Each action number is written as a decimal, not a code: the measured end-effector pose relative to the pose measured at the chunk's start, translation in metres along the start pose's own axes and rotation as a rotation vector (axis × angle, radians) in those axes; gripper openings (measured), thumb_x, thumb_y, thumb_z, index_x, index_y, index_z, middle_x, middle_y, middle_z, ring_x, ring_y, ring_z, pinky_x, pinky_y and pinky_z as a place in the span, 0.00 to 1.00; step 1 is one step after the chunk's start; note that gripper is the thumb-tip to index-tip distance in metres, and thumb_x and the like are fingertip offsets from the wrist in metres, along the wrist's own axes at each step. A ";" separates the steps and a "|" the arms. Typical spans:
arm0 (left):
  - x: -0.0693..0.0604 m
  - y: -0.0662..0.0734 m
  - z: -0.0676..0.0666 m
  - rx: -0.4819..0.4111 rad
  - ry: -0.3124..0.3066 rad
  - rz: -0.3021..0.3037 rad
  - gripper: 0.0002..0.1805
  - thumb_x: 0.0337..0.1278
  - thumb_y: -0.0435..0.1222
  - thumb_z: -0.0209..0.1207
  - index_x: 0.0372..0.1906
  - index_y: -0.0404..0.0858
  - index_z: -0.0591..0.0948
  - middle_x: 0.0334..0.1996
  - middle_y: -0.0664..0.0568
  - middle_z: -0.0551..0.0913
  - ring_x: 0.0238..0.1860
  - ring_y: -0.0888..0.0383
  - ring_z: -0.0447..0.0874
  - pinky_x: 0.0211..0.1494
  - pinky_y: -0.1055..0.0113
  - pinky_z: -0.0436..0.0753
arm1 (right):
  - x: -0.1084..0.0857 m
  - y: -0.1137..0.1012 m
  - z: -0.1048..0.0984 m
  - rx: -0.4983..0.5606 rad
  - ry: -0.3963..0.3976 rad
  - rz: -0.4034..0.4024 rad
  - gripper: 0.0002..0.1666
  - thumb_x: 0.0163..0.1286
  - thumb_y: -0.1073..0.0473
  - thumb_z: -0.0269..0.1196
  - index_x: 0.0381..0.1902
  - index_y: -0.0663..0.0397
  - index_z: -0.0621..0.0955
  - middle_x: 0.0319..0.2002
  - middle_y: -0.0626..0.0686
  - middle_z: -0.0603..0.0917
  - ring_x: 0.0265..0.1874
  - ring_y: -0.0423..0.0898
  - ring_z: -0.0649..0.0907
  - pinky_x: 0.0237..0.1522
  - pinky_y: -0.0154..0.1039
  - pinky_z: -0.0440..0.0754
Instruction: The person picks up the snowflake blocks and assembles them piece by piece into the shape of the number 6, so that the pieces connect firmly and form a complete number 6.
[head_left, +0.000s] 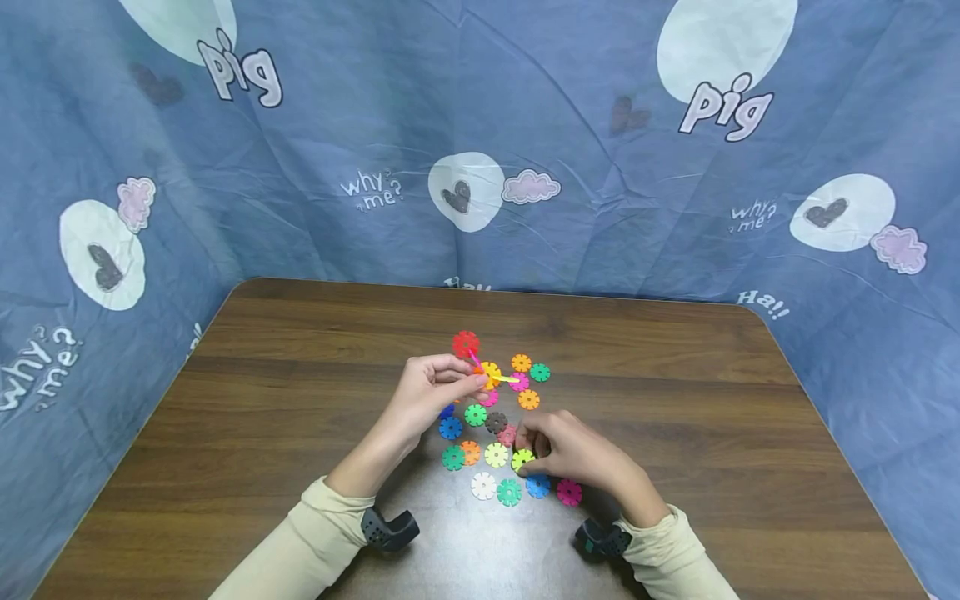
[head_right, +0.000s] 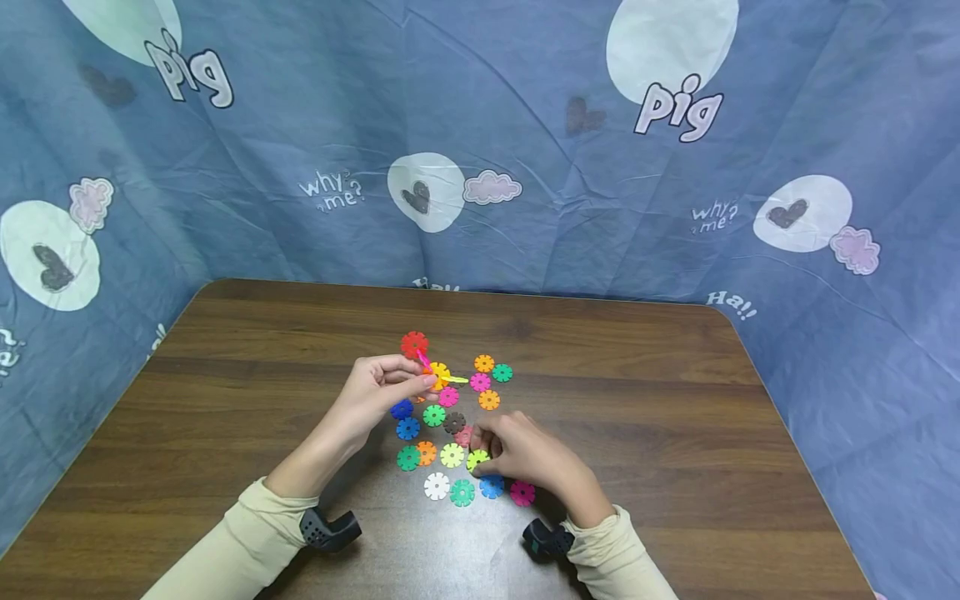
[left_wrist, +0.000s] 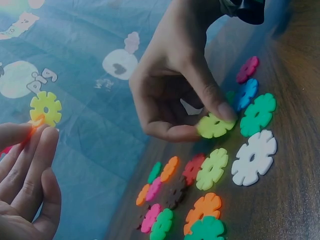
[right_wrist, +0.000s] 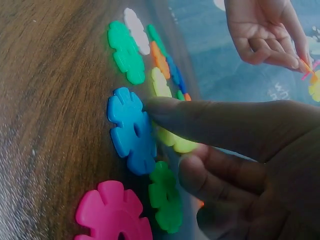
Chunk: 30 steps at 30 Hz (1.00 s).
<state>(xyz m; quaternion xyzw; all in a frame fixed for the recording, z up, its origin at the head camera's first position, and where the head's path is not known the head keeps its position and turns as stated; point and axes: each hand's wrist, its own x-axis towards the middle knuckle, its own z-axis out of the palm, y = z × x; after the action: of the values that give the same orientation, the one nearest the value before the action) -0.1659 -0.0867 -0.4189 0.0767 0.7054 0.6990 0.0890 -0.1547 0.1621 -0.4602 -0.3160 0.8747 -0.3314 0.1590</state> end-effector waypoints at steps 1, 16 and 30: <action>0.000 0.000 0.000 0.001 0.002 0.001 0.11 0.63 0.33 0.69 0.43 0.27 0.84 0.35 0.49 0.93 0.35 0.59 0.94 0.52 0.61 0.89 | 0.000 -0.001 -0.001 0.001 0.005 -0.001 0.12 0.59 0.60 0.78 0.33 0.51 0.82 0.24 0.42 0.82 0.23 0.31 0.77 0.28 0.29 0.79; 0.001 -0.001 0.002 -0.006 0.050 0.037 0.11 0.64 0.32 0.68 0.44 0.26 0.85 0.37 0.42 0.93 0.38 0.53 0.94 0.45 0.67 0.89 | -0.003 -0.017 -0.041 0.494 0.496 -0.039 0.11 0.69 0.66 0.69 0.49 0.62 0.87 0.40 0.67 0.89 0.31 0.52 0.92 0.35 0.49 0.91; 0.001 -0.002 0.004 -0.019 0.033 0.041 0.11 0.63 0.30 0.68 0.44 0.24 0.84 0.36 0.42 0.93 0.34 0.60 0.94 0.44 0.67 0.90 | 0.007 -0.023 -0.031 0.555 0.598 0.005 0.12 0.67 0.67 0.71 0.47 0.65 0.87 0.38 0.66 0.90 0.31 0.50 0.92 0.37 0.55 0.90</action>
<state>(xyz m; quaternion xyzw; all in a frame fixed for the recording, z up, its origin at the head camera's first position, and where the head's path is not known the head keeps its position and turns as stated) -0.1660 -0.0829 -0.4208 0.0787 0.6984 0.7085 0.0637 -0.1647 0.1593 -0.4219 -0.1488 0.7605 -0.6317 -0.0222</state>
